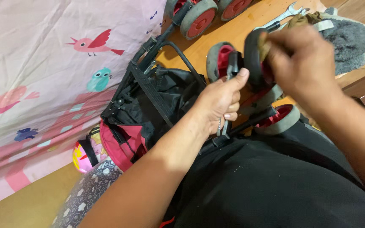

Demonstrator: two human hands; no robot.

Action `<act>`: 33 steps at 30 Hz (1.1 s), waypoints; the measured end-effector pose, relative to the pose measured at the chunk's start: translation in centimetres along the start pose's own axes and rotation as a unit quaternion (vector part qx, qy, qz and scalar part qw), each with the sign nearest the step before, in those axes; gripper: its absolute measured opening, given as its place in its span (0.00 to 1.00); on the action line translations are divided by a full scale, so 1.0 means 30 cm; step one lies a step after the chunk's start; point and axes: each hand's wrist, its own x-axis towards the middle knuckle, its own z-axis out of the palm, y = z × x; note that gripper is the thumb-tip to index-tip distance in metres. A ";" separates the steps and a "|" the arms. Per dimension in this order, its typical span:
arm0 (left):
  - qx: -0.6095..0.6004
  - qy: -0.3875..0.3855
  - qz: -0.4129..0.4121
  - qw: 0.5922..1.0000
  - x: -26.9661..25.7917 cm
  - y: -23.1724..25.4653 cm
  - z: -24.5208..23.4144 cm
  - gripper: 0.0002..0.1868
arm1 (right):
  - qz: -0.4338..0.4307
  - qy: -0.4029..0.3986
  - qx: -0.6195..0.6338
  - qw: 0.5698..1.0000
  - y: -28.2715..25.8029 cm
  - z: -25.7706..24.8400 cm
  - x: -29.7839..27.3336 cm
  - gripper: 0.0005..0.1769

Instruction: The person wipes the wheels of a stroller with a cloth and uses a wrench to adjust the wheel axle. The person handles the wheels one at a time, rotating them to wipe different sides.

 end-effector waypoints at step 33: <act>-0.138 -0.077 -0.021 0.987 -0.006 0.000 -0.075 0.26 | -0.087 0.025 -0.040 0.995 0.049 0.007 -0.088 0.02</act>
